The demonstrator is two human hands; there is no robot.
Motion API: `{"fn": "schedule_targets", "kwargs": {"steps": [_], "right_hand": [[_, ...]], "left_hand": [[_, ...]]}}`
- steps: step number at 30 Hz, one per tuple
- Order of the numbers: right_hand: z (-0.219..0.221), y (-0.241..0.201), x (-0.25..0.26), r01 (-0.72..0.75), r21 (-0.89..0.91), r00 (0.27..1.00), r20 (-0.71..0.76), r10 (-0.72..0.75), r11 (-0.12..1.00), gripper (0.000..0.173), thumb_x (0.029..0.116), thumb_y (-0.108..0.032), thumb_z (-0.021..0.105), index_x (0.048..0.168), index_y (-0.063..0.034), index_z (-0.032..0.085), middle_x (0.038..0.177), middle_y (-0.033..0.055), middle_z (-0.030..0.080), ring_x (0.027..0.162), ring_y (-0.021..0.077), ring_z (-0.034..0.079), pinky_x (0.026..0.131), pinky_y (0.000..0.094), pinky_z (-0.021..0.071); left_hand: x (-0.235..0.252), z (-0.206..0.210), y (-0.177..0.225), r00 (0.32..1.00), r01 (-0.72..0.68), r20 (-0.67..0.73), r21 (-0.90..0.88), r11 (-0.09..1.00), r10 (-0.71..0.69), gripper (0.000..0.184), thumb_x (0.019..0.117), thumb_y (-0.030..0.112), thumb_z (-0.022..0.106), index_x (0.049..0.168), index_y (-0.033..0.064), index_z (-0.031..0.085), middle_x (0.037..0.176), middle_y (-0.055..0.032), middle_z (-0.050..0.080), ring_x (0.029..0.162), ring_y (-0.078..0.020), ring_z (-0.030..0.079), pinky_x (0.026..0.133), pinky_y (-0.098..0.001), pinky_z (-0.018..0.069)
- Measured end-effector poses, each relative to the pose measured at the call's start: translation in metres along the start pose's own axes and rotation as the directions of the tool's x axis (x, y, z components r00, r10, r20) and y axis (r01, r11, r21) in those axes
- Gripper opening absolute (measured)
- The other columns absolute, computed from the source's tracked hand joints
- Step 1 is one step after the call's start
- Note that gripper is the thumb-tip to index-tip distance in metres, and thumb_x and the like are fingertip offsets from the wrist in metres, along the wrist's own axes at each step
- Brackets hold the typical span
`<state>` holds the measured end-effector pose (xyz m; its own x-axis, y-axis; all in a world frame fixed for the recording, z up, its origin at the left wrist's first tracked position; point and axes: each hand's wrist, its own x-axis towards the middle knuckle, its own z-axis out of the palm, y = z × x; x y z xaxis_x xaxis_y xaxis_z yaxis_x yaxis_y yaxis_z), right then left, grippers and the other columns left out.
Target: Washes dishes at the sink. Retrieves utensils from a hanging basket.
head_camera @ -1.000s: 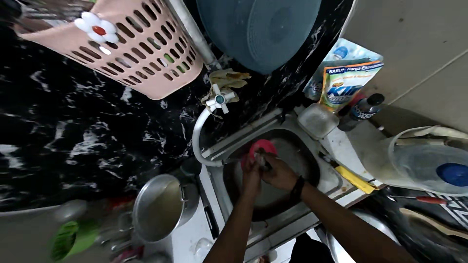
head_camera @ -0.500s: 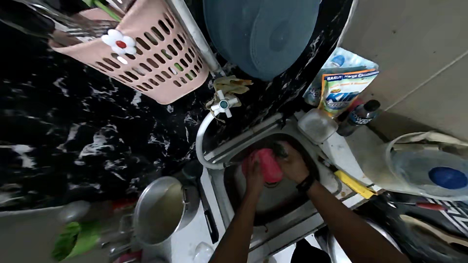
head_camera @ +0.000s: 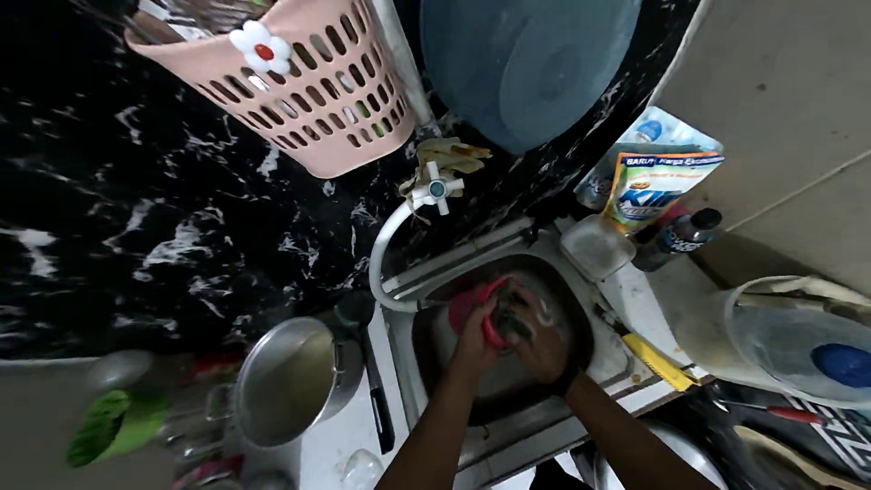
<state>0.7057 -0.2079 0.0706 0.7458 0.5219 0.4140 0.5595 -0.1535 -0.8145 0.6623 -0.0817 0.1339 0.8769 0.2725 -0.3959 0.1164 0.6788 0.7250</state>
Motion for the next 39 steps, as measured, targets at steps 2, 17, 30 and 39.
{"fn": "schedule_targets", "kwargs": {"steps": [2, 17, 30, 39], "right_hand": [[-0.004, -0.009, 0.012, -0.124, -0.03, 0.992, 0.028, 0.124, 0.992, 0.052, 0.1034, -0.037, 0.046, 0.138, -0.001, 0.061, 0.158, 0.0218, 0.044, 0.149, 0.0363, 0.04, 0.12, 0.0525, 0.0373], [-0.007, -0.069, 0.033, -0.442, -0.33, 0.83, 0.202, 0.52, 0.834, 0.05, 0.1039, -0.024, 0.052, 0.151, -0.0063, 0.049, 0.155, 0.0189, 0.049, 0.131, 0.0373, 0.059, 0.107, 0.0538, 0.0502], [-0.011, -0.028, 0.053, -0.047, 0.294, 0.997, 0.065, 0.029, 0.955, 0.029, 0.1013, -0.026, 0.057, 0.103, -0.004, 0.077, 0.116, 0.0093, 0.073, 0.113, 0.018, 0.066, 0.101, 0.0401, 0.0531], [0.031, -0.065, 0.023, -0.239, 0.97, 0.591, 0.189, 0.785, -0.053, 0.051, 0.1122, -0.039, 0.022, 0.126, -0.0058, 0.058, 0.103, 0.007, 0.07, 0.092, 0.0139, 0.069, 0.078, 0.0339, 0.0602]], "left_hand": [[-0.002, -0.002, -0.006, 0.996, 0.02, -0.086, 0.022, 1.0, -0.018, 0.023, 0.1038, 0.011, 0.04, 0.119, 0.0026, 0.055, 0.092, -0.0061, 0.068, 0.081, -0.014, 0.068, 0.075, -0.0322, 0.0601], [-0.02, -0.005, 0.013, 0.939, -0.092, -0.254, 0.46, 0.883, 0.23, 0.063, 0.0982, 0.014, 0.061, 0.154, 0.0037, 0.033, 0.133, -0.0163, 0.059, 0.113, -0.0196, 0.064, 0.093, -0.0389, 0.0576], [-0.027, -0.006, 0.012, 0.977, -0.159, 0.054, 0.831, 0.533, 0.207, 0.047, 0.0835, 0.004, 0.076, 0.127, -0.0056, 0.061, 0.115, -0.0121, 0.068, 0.104, -0.0084, 0.066, 0.092, -0.026, 0.0563], [-0.013, 0.019, -0.001, 0.847, -0.43, 0.208, 0.81, 0.398, 0.49, 0.05, 0.0838, 0.008, 0.075, 0.13, -0.008, 0.063, 0.129, -0.023, 0.065, 0.121, -0.0236, 0.062, 0.105, -0.0371, 0.0508]]}}
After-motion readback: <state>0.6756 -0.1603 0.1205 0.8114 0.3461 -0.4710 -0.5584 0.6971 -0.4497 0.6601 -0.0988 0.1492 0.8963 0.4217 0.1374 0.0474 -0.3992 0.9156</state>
